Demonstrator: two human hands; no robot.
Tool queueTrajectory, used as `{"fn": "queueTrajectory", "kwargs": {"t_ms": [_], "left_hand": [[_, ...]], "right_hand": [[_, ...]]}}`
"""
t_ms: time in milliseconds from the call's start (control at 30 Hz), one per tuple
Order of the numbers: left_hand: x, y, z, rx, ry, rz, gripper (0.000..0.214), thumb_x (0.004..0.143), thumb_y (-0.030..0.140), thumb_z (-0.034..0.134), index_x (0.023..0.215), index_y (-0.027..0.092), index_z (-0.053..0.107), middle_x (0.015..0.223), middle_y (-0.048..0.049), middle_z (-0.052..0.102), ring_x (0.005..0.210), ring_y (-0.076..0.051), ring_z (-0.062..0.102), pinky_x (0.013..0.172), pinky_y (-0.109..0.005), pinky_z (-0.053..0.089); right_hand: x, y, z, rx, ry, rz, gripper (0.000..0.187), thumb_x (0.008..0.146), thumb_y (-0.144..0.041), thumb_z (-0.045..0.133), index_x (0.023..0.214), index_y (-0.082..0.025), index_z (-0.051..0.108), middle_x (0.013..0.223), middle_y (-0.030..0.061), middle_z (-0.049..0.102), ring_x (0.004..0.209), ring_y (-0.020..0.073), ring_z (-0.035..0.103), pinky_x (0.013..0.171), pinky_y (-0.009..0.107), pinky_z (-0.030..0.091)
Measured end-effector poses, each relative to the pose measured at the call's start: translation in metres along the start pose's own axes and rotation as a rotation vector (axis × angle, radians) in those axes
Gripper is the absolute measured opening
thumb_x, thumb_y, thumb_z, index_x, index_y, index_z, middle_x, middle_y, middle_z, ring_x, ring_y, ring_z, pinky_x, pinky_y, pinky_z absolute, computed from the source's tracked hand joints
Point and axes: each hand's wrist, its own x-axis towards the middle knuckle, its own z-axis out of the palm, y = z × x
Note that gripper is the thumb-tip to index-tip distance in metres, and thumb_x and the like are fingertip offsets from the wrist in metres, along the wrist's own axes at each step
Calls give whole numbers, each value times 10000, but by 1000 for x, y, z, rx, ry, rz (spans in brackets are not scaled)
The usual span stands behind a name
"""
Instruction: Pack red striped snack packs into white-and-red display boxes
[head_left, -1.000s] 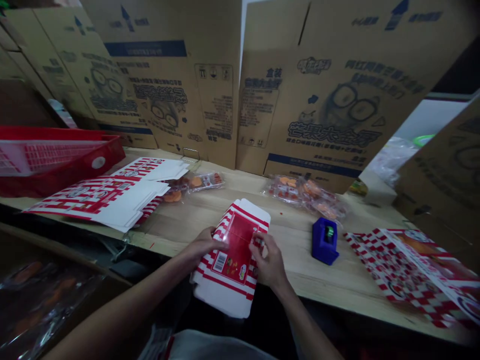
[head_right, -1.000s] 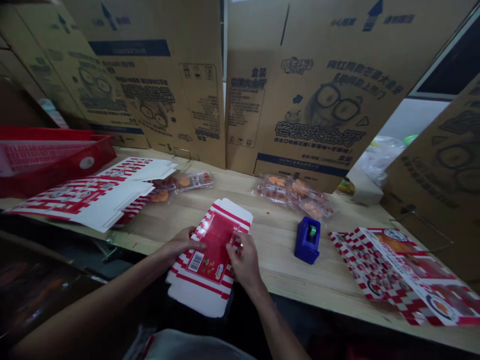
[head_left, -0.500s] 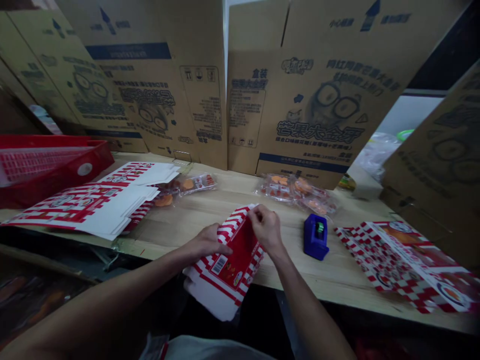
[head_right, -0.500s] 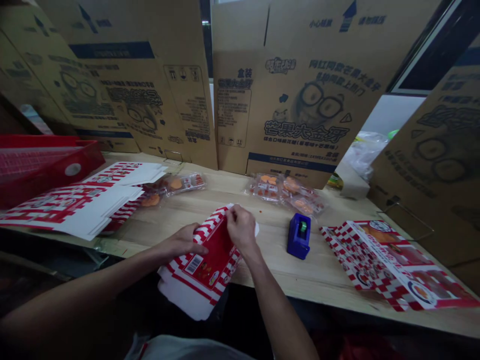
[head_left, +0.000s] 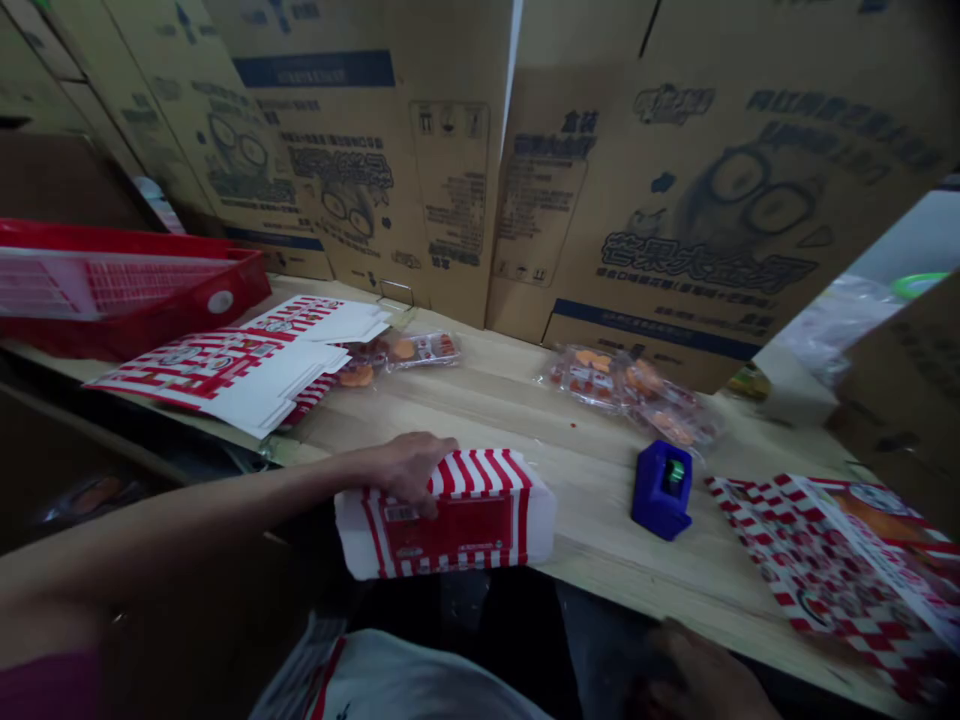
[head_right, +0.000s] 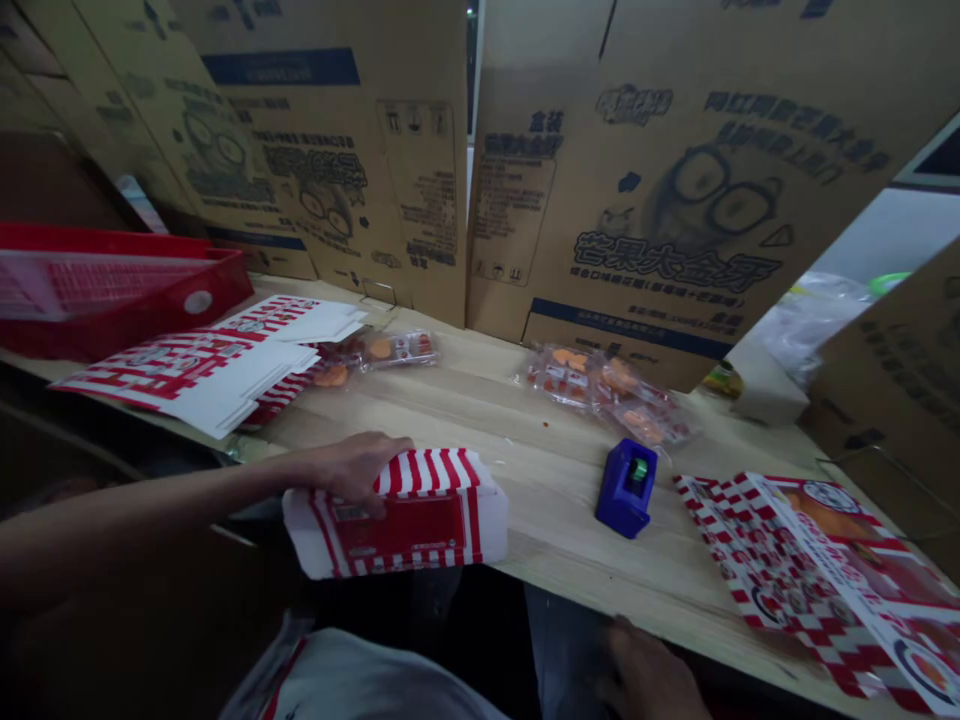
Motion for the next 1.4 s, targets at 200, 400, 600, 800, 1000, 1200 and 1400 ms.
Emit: {"fn": "queueTrajectory", "kwargs": {"t_ms": [200,400,600,800,1000,1200,1400], "left_hand": [[22,30,-21,94,-22,111,683,495,328,807,1122,184,578,1029,-141,667,924,-355,604,752,-361,421],[40,44,-22,120,75,180,762,509,283,802,1213,162,536,1173,-164,643,1065,-368,585,880,-370,400],[59,22,-2,241,37,236,891,578,440,773,1325,99,429,1309,-208,562,1176,-347,541,999,-414,383],[26,-14,-16,-136,462,219,552,658,457,736,1116,178,608,1244,-117,629,1180,-294,555,1054,-453,355],[-32,-67,56,-836,1565,-273,334,851,401,566,1112,198,517,1080,-109,614,1019,-234,592,909,-414,459],[-15,-47,169,-1156,1517,-432,465,722,373,721,1085,231,469,999,-55,548,892,-185,597,819,-366,508],[16,-19,192,-1479,1318,-331,907,506,385,864,1260,228,385,1181,-90,509,1125,-244,548,1030,-438,419]], "right_hand": [[53,-121,-18,-274,31,-464,764,704,-514,710,1387,-268,469,1372,119,543,1235,351,528,993,499,458],[124,-215,32,-415,-210,-774,1094,597,-437,810,1488,-122,259,1375,228,497,1239,401,489,1017,520,378],[147,-206,67,-569,-406,-602,991,689,-410,702,1468,-46,208,1278,260,551,1132,346,566,916,412,423],[156,-227,76,-705,-405,-627,826,634,-423,733,1302,-67,402,1205,215,567,1077,337,563,865,378,429],[169,-226,83,-731,-400,-592,553,655,-311,697,1127,-109,492,1139,165,577,1031,299,562,840,347,408],[168,-220,75,-665,-452,-573,633,629,-281,708,1197,-143,464,1121,134,605,974,279,586,781,327,398],[158,-209,56,-389,-293,-469,647,598,-250,753,1195,-185,512,1135,94,637,1007,277,596,839,357,421]]}}
